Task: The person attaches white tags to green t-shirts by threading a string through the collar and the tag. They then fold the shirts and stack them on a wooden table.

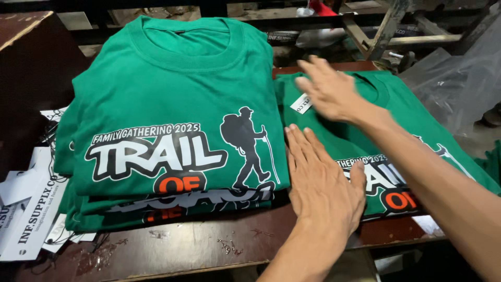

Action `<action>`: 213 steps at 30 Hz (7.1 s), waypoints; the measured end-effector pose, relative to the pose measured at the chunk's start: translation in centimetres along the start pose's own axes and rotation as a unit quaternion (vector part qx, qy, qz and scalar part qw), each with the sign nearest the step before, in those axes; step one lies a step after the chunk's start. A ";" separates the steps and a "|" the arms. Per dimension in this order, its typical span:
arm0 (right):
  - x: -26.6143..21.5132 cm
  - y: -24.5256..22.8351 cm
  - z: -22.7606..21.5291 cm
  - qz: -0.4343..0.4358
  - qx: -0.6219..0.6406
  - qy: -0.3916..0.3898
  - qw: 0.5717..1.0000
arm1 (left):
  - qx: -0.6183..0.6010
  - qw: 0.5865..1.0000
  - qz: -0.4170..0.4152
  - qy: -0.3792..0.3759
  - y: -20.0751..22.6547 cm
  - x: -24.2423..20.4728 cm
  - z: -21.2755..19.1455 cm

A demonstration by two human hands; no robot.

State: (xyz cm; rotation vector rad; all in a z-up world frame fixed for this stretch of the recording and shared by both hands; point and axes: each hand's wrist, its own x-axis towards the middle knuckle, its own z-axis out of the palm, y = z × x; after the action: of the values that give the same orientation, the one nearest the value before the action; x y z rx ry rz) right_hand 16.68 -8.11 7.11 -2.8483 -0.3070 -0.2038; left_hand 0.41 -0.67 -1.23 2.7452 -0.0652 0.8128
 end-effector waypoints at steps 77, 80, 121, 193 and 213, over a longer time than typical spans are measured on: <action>-6.0 10.1 -2.7 0.043 -0.024 0.075 0.996 | -0.106 0.988 0.041 -0.106 -1.1 13.1 5.3; -6.5 7.6 -2.5 0.058 -0.023 0.026 0.998 | -0.088 0.986 0.051 -0.130 -1.3 12.8 5.3; -12.6 10.4 -2.9 0.202 -0.034 -0.062 0.977 | 0.050 0.996 0.049 -0.057 -1.2 8.4 5.8; -5.6 11.8 -2.0 0.155 -0.083 -0.066 0.982 | -0.139 0.985 0.035 -0.094 -0.8 3.5 -0.7; -6.3 11.0 -2.7 0.159 -0.050 -0.032 0.985 | -0.105 0.988 -0.021 -0.109 0.4 9.9 0.5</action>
State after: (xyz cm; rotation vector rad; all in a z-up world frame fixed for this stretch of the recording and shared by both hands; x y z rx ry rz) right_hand 12.84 -20.39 5.86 -2.9547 0.1521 -0.0659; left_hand 9.00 -0.85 3.80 2.6133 -0.1287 0.4639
